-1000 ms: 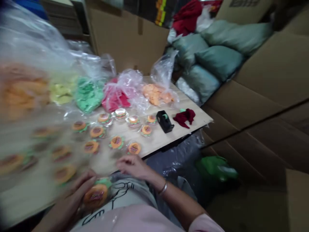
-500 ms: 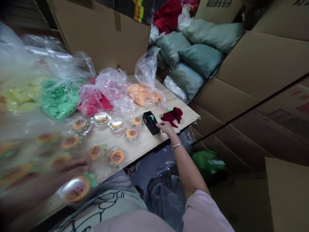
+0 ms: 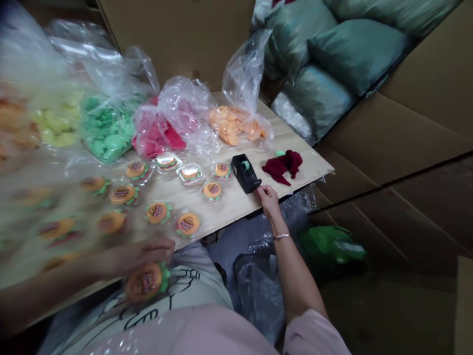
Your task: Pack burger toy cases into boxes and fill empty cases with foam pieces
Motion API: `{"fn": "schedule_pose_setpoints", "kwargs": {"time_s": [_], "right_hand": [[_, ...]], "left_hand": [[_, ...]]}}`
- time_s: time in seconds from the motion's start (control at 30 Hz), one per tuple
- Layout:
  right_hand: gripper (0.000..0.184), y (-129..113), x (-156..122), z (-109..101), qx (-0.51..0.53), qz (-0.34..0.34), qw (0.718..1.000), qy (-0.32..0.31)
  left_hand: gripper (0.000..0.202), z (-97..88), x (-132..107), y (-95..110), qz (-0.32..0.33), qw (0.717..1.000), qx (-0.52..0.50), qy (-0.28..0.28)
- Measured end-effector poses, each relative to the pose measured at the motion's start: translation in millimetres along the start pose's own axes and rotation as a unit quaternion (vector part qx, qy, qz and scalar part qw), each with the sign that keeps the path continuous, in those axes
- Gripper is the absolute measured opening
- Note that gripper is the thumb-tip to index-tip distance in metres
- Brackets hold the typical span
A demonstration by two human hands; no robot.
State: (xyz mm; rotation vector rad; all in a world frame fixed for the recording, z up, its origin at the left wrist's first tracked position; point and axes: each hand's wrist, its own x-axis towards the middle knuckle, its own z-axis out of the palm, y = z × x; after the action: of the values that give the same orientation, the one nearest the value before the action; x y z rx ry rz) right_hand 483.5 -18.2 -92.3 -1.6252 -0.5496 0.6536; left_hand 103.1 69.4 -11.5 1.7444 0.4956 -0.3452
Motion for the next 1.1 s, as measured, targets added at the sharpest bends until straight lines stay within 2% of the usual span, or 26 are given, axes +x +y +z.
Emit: {"fn": "schedule_pose_setpoints", "kwargs": {"time_s": [0.1, 0.17, 0.2, 0.23, 0.3, 0.37, 0.4, 0.47, 0.63, 0.7, 0.77, 0.83, 0.93, 1.1], "right_hand": [[0.040, -3.0, -21.4, 13.7, -0.005, -0.007, 1.000, -0.017], [0.034, -13.4, -51.8, 30.0, 0.000, -0.008, 0.994, -0.108], [0.032, -20.6, -70.8, 40.2, 0.004, -0.011, 0.983, -0.184], [0.030, -28.6, -91.1, 51.4, 0.007, -0.017, 0.962, -0.271], [0.029, -44.3, -129.7, 74.6, 0.007, -0.023, 0.900, -0.436], [0.027, -55.9, -157.9, 95.4, -0.002, -0.028, 0.843, -0.538], [0.025, -59.1, -166.7, 103.7, -0.012, -0.035, 0.825, -0.564], [0.022, -60.7, -175.2, 115.2, -0.046, -0.058, 0.811, -0.581], [0.019, -55.2, -178.2, 122.6, -0.151, -0.100, 0.820, -0.544], [0.012, -57.2, -182.4, 120.4, -0.180, -0.122, 0.836, -0.504], [0.007, -61.9, -188.9, 116.3, -0.198, -0.146, 0.866, -0.436], [0.010, -66.4, -196.5, 112.6, -0.204, -0.148, 0.890, -0.380], [0.014, -66.0, -206.5, 114.1, -0.193, -0.115, 0.898, -0.378], [0.023, -52.2, -211.2, 136.2, -0.092, 0.033, 0.876, -0.472]], "left_hand": [[0.034, 0.5, 1.6, 0.1, -0.018, 0.999, -0.024, -0.020], [0.032, 1.5, 1.6, -1.6, -0.016, 0.999, -0.039, -0.015], [0.031, 2.1, 1.2, -2.5, -0.016, 0.999, -0.046, -0.010], [0.031, 2.7, 0.5, -3.0, -0.016, 0.998, -0.054, -0.005], [0.029, 3.8, -1.8, -2.6, -0.012, 0.998, -0.069, 0.010], [0.026, 5.0, -4.7, -0.7, 0.003, 0.997, -0.076, 0.027], [0.024, 5.7, -6.2, 0.3, 0.014, 0.996, -0.077, 0.036], [0.022, 7.7, -8.5, 0.9, 0.031, 0.995, -0.076, 0.055], [0.024, 13.9, -11.5, -7.8, 0.036, 0.996, -0.063, 0.058], [0.024, 15.3, -13.5, -11.4, 0.033, 0.995, -0.067, 0.069], [0.025, 15.9, -16.3, -12.5, 0.017, 0.994, -0.065, 0.084], [0.026, 16.1, -18.9, -11.3, -0.002, 0.994, -0.057, 0.098], [0.025, 16.7, -21.2, -7.3, -0.005, 0.993, -0.050, 0.108], [0.022, 19.6, -30.7, -1.5, -0.011, 0.991, -0.046, 0.128]]}}
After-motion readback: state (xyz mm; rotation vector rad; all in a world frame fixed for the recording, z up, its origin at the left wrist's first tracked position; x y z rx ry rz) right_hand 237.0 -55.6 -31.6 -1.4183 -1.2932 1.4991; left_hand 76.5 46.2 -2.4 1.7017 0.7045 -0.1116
